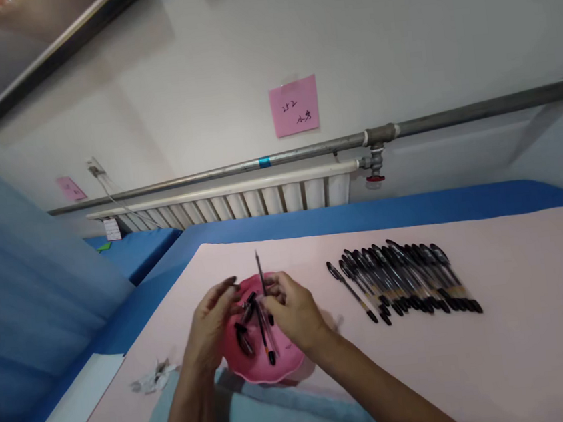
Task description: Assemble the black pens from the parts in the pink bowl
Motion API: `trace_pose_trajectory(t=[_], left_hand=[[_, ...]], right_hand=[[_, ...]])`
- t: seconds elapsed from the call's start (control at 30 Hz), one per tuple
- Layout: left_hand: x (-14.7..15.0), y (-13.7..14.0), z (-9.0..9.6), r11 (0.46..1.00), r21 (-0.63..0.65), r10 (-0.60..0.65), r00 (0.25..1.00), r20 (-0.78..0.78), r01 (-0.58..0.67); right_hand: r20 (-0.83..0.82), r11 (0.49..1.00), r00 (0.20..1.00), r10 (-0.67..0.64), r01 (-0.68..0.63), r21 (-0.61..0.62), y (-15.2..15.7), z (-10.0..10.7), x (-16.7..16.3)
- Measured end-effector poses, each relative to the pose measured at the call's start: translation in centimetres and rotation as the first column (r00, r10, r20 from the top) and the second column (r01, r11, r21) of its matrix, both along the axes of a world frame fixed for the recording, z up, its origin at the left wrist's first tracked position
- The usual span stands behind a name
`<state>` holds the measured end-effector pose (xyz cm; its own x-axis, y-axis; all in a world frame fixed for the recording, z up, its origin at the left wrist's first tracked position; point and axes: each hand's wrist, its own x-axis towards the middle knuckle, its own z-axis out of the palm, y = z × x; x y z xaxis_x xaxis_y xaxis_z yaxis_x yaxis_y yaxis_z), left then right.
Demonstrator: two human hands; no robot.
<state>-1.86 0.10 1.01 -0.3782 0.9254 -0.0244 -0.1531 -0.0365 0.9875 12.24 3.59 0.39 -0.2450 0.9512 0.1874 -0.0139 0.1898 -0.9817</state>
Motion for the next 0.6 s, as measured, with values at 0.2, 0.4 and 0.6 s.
trace_pose_trajectory(t=[0.2, 0.4, 0.6], left_hand=[[-3.3, 0.0, -1.2, 0.972, -0.054, 0.193, 0.903, -0.384, -0.231], [-2.1, 0.5, -2.0, 0.967, -0.135, -0.007, 0.509, -0.861, -0.215], [-1.4, 1.0, -2.6, 0.959, -0.157, -0.064, 0.356, -0.932, -0.238]], right_hand=[[-0.002, 0.977, 0.980, -0.200, 0.199, 0.082, 2.3, -1.0, 1.8], [0.069, 0.951, 0.959, -0.276, 0.262, 0.163, 2.9, -2.6, 2.2], [0.160, 0.938, 0.943, -0.292, 0.250, 0.239, 2.7, -3.0, 2.0]])
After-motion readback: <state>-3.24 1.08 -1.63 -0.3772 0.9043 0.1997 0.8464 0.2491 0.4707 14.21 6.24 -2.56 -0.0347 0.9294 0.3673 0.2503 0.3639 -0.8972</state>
